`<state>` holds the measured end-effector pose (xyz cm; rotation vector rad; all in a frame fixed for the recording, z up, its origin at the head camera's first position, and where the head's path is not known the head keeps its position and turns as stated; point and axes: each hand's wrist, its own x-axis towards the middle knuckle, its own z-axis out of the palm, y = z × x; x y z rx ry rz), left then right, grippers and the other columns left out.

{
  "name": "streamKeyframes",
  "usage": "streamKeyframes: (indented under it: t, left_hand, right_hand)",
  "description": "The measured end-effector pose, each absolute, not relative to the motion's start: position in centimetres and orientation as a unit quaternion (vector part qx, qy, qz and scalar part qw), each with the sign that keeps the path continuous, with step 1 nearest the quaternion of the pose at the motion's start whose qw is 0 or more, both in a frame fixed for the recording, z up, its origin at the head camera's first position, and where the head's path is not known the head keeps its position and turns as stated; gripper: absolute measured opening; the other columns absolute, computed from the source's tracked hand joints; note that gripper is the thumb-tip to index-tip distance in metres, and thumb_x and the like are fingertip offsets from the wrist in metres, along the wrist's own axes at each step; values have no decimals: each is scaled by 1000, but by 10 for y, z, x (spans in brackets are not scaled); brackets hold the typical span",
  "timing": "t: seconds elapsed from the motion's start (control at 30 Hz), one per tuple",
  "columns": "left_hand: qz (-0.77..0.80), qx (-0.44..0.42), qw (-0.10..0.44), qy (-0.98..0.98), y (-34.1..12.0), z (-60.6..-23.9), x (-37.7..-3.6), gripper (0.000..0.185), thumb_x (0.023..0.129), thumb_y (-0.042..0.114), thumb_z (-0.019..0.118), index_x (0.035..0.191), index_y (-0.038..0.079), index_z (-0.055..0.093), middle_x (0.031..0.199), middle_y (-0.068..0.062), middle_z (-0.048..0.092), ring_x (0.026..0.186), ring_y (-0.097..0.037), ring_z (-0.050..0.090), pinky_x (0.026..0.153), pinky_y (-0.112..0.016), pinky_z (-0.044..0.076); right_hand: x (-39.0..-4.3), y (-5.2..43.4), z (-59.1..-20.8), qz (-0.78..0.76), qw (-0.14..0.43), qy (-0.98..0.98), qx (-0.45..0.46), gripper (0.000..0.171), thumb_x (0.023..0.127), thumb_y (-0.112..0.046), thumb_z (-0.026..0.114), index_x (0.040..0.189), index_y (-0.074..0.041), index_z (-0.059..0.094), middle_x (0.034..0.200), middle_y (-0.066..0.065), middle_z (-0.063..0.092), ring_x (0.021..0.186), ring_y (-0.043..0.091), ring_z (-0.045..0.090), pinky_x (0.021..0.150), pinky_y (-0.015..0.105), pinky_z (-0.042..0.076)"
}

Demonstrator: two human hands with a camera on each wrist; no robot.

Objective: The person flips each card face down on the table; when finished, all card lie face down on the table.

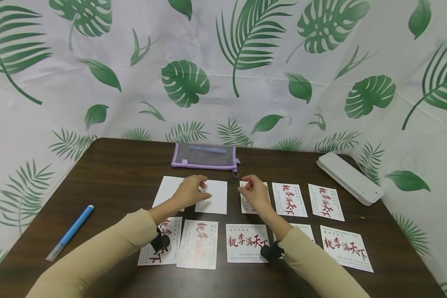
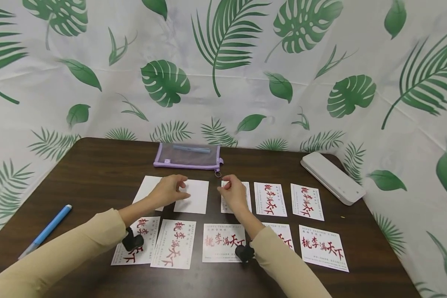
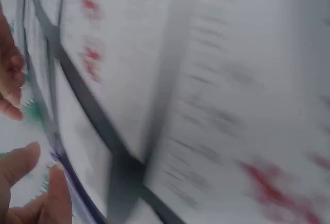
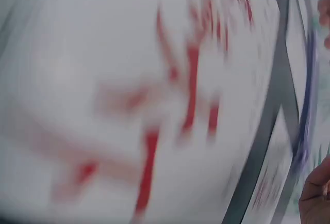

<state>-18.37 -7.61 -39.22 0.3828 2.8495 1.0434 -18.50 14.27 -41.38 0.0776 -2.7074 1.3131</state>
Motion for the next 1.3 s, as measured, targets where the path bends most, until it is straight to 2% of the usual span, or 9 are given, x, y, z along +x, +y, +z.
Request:
streamKeyframes:
  t: [0.23, 0.43, 0.77, 0.97, 1.3]
  left_hand:
    - [408, 140, 106, 896, -25, -389, -191, 57, 80, 16, 80, 129, -1, 58, 107, -13, 70, 85, -21, 69, 78, -29, 54]
    - [482, 109, 143, 858, 1, -396, -199, 59, 80, 5, 78, 132, -6, 53, 109, -19, 66, 72, -22, 72, 64, -23, 58]
    - [466, 96, 146, 867, 19, -404, -207, 68, 75, 1, 81, 136, -7, 50, 101, -17, 68, 70, -21, 70, 59, -22, 57]
    - [396, 123, 131, 900, 24, -409, -210, 70, 75, 4, 82, 137, -3, 51, 89, -9, 69, 61, -13, 66, 54, -18, 51]
    - [374, 130, 137, 908, 24, -410, -212, 67, 77, 6, 81, 137, 0, 51, 86, -6, 68, 57, -8, 59, 51, -17, 44]
  right_hand:
    - [-193, 196, -416, 470, 40, -880, -54, 32, 87, -1, 68, 118, 6, 60, 85, 10, 60, 66, 6, 48, 54, 14, 42]
    - [-196, 216, -417, 448, 25, -892, -51, 35, 86, 0, 67, 119, 7, 59, 84, 9, 59, 65, 6, 49, 55, 14, 44]
    - [-203, 224, -422, 410, -10, -911, -48, 38, 84, 1, 70, 121, 7, 59, 79, 7, 58, 65, 10, 51, 58, 20, 44]
    - [-208, 226, -426, 379, -9, -925, -38, 37, 83, 0, 71, 119, 4, 61, 77, 6, 57, 64, 12, 50, 56, 21, 41]
    - [-210, 224, -424, 370, -13, -928, -35, 34, 83, 0, 71, 115, 3, 56, 82, 8, 55, 71, 17, 51, 61, 24, 40]
